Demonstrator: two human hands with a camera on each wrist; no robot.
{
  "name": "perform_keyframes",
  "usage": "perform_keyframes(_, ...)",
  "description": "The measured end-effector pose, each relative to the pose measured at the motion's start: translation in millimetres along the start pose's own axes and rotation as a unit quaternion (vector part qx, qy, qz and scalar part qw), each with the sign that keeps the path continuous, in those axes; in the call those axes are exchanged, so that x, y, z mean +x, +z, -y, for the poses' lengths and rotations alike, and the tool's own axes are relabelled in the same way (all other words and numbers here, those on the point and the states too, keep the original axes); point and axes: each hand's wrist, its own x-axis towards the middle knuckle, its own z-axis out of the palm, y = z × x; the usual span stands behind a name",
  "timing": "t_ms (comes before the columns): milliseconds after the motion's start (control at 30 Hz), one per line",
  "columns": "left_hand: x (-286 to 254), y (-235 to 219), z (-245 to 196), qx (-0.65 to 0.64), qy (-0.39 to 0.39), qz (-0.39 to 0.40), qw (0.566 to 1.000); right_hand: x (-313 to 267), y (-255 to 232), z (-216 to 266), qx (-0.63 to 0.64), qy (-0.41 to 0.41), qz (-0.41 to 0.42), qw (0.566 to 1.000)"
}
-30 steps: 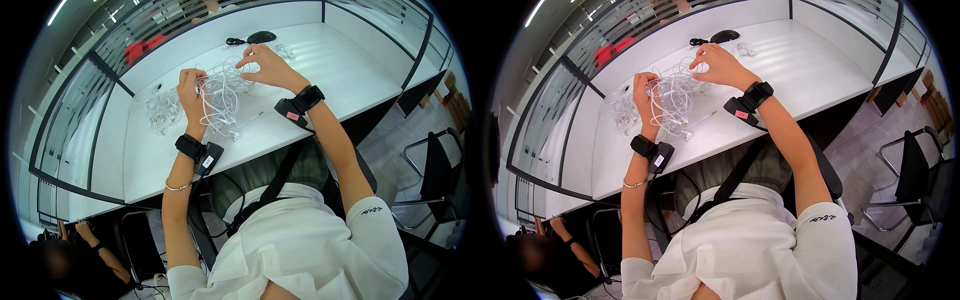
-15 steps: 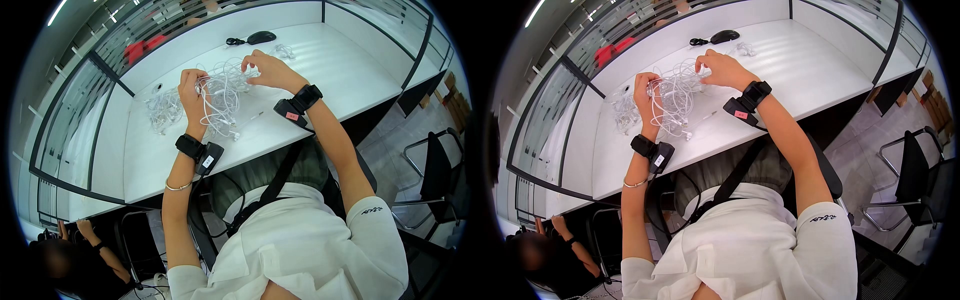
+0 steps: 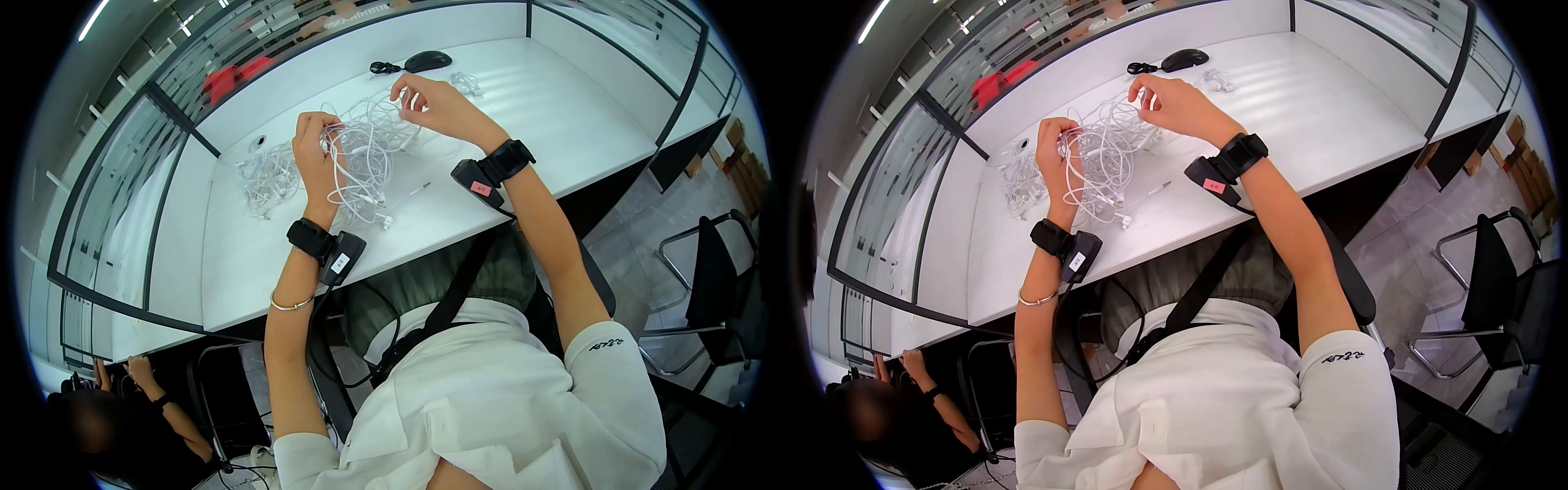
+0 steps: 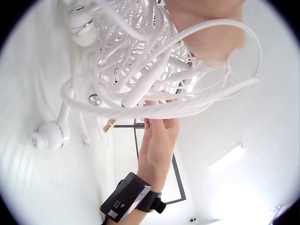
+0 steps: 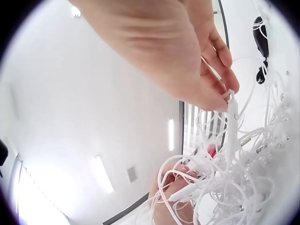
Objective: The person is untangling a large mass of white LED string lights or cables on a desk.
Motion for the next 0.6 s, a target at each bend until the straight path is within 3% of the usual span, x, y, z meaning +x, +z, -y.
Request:
perform_keyframes(367, -0.2, -0.1, 1.5, 0.002, 0.003, -0.001, 1.0, -0.7, -6.9, 14.7, 0.034, 0.013, -0.076, 0.996)
perform_keyframes(467, -0.1, -0.1, 0.9, 0.015, 0.011, -0.004, 1.0, 1.4, -5.5, 8.7, 0.011, -0.066, -0.06, 0.996)
perform_keyframes(600, 0.0, -0.1, 0.9, 0.013, 0.011, -0.001, 1.0, -1.7, -3.2, 3.2, -0.061, -0.017, -0.047, 0.997)
